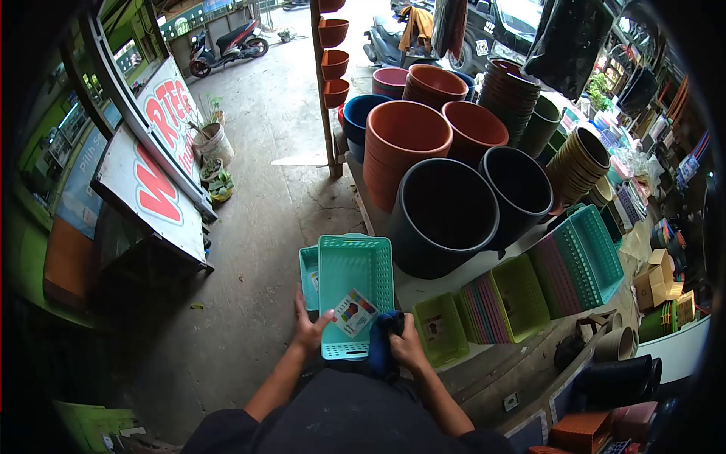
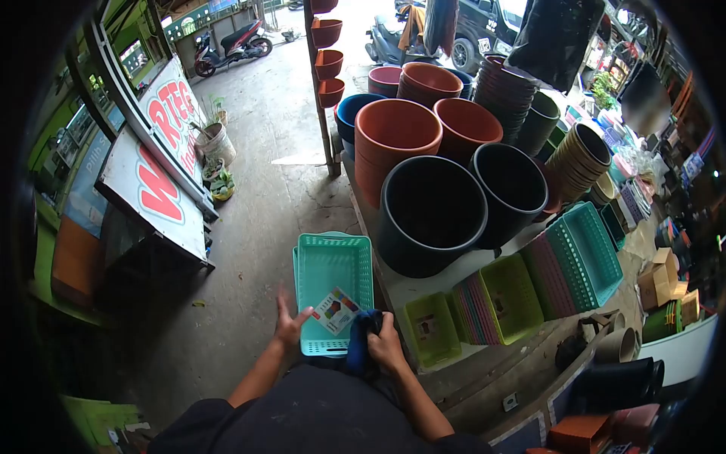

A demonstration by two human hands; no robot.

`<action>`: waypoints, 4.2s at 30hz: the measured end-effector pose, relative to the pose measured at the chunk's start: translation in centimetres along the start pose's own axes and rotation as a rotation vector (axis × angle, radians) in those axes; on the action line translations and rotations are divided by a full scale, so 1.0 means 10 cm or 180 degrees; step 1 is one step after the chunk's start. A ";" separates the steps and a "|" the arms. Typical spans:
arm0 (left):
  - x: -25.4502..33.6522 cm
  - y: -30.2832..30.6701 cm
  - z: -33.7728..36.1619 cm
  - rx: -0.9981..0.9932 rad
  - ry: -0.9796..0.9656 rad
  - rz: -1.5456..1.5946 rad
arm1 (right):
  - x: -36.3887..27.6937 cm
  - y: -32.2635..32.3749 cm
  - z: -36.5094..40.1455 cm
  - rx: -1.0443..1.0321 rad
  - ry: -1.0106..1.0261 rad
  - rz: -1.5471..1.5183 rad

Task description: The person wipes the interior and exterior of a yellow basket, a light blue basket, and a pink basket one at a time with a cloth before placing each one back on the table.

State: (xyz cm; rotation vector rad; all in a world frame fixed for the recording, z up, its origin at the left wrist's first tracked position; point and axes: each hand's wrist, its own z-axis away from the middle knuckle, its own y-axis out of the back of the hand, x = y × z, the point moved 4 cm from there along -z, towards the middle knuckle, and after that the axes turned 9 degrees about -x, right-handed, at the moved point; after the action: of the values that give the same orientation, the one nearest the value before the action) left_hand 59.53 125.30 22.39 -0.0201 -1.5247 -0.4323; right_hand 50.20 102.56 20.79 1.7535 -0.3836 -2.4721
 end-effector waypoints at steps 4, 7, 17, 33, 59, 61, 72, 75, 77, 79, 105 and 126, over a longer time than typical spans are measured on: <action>-0.63 -0.31 -0.11 -0.1330 0.0629 0.2503 | 0.20 0.08 0.04 0.0006 -0.0154 0.0002; -0.38 -0.38 -0.07 -0.1219 0.0339 0.2341 | 0.30 0.28 0.08 -0.0141 -0.0071 -0.1343; 0.47 -0.49 0.06 -0.0674 0.0129 0.1960 | -0.88 0.01 0.08 0.0315 0.2328 0.1550; 0.48 -0.43 0.18 -0.1057 -0.0285 0.1285 | -1.12 -0.24 -0.78 0.0062 0.2232 0.3015; 0.32 -0.13 0.06 -0.1080 -0.0163 0.2752 | -0.74 -0.54 0.15 -0.1982 0.1047 0.3037; 0.57 -0.13 0.07 -0.0743 -0.0788 0.1907 | -0.66 -0.60 0.10 -0.1641 0.1233 0.2643; 0.77 -0.34 0.12 -0.0947 -0.1116 0.2044 | -0.81 -0.95 0.41 -0.0974 -0.0777 -0.2641; 0.47 -0.33 0.14 -0.1057 -0.1089 0.1983 | -0.89 -0.94 0.42 -0.1107 -0.0859 -0.3427; 0.29 -0.33 0.17 -0.1163 -0.1057 0.1315 | -0.86 -0.92 0.36 -0.1058 -0.0771 -0.3620; 0.25 -0.37 0.25 -0.1336 -0.0850 0.1547 | -0.81 -0.91 0.25 -0.0955 -0.0622 -0.3564; 0.28 -0.35 0.36 -0.1368 -0.0025 0.2220 | -1.76 0.26 0.57 0.1037 0.2902 0.1105; 0.31 -0.03 0.35 -0.0918 -0.0334 0.1766 | -0.71 -0.15 0.12 -0.0630 0.2136 0.3755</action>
State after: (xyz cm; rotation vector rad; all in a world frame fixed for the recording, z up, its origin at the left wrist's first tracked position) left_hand 56.04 125.19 25.51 -0.6837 -1.4731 -0.2011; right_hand 51.60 105.73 27.30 1.4629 -0.7577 -1.0251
